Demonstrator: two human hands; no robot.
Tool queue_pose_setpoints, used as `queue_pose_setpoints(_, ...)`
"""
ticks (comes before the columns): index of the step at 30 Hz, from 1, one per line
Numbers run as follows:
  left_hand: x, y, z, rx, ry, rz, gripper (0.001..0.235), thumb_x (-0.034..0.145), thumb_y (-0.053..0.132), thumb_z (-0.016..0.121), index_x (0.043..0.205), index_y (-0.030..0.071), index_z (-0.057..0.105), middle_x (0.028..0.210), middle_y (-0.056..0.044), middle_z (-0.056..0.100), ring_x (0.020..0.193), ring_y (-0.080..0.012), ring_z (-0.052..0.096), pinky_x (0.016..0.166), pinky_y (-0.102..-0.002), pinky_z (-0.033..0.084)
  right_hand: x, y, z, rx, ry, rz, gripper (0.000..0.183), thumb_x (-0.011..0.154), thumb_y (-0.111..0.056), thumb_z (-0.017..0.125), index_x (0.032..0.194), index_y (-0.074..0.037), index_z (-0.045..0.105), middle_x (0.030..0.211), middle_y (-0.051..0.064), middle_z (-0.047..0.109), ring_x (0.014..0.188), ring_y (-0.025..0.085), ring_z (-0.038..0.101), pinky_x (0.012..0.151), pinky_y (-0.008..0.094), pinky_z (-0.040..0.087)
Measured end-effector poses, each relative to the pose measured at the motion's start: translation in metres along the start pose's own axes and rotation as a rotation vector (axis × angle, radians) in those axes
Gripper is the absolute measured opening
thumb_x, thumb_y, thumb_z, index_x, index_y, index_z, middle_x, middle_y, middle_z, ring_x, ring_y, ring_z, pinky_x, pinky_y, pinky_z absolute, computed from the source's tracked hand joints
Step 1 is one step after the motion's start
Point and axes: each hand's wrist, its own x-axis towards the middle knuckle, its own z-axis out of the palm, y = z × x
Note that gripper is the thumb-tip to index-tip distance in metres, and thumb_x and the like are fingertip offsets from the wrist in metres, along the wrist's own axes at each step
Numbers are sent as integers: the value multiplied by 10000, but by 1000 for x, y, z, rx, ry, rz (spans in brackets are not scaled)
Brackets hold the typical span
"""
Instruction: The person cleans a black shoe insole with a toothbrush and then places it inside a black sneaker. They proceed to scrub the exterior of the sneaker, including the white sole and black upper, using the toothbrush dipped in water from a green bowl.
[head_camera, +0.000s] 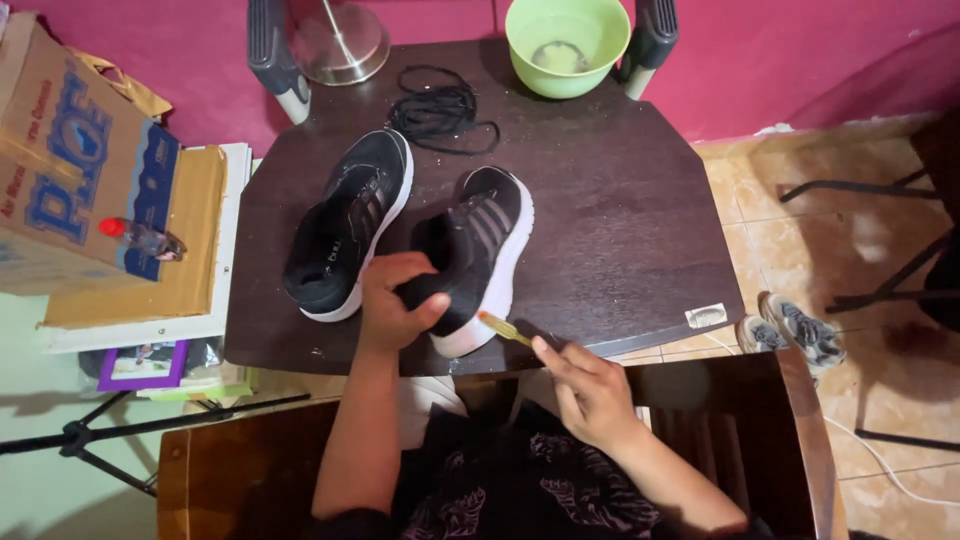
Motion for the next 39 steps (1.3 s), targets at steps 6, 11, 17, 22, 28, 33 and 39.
queue_pose_setpoints(6, 24, 4, 25, 1, -44, 21, 199, 704, 159, 793, 761, 24, 658, 696, -5, 542, 626, -119, 519, 589, -282, 428, -12, -32, -5, -193, -256, 5, 573, 908, -47, 562, 1443, -254, 578, 805, -19, 473, 556, 198, 500, 461, 355, 474)
queue_pose_setpoints(11, 33, 15, 26, -61, -83, 16, 192, 733, 110, 785, 740, 24, 613, 678, 5, 467, 612, -114, 441, 571, -282, 374, -11, -15, -18, -173, -13, 36, 691, 890, 68, 517, 1489, -277, 526, 746, -56, 423, 560, 122, 373, 485, 270, 358)
queue_pose_setpoints(17, 37, 17, 24, -71, -89, 15, 215, 777, 145, 785, 744, 44, 599, 674, 12, 447, 619, -112, 411, 581, -285, 355, -19, -21, -7, -118, -87, 1, 590, 911, 23, 498, 1441, -228, 571, 724, -39, 486, 554, 135, 428, 447, 284, 369)
queue_pose_setpoints(22, 32, -4, 25, -243, -100, 51, 187, 748, 178, 828, 736, 26, 719, 555, -94, 575, 487, -141, 474, 455, -282, 344, -11, 29, -13, 77, 181, 38, 418, 932, 5, 509, 1310, -15, 687, 664, 97, 608, 505, 291, 560, 500, 327, 496)
queue_pose_setpoints(28, -10, -48, 2, -169, -48, 28, 380, 690, 387, 887, 784, 52, 733, 638, -68, 623, 607, -99, 532, 518, -292, 408, 35, 32, -10, 1, 5, 228, 532, 903, 101, 502, 1416, -6, 598, 943, 307, 714, 870, 525, 692, 743, 566, 554)
queue_pose_setpoints(33, -45, -78, -16, -271, 82, 17, 516, 694, 537, 863, 788, 45, 740, 736, -96, 706, 649, -142, 615, 617, -295, 501, 14, 34, 16, 54, -131, 153, 557, 904, 17, 499, 1416, -154, 637, 1109, 173, 768, 973, 378, 740, 819, 465, 606)
queue_pose_setpoints(39, -56, -89, -20, -403, 136, 7, 553, 701, 507, 881, 821, -4, 709, 801, -124, 719, 743, -129, 660, 677, -282, 521, 22, -3, 20, 184, -121, 138, 436, 897, 26, 524, 1276, -60, 721, 1118, 216, 768, 961, 420, 742, 782, 462, 611)
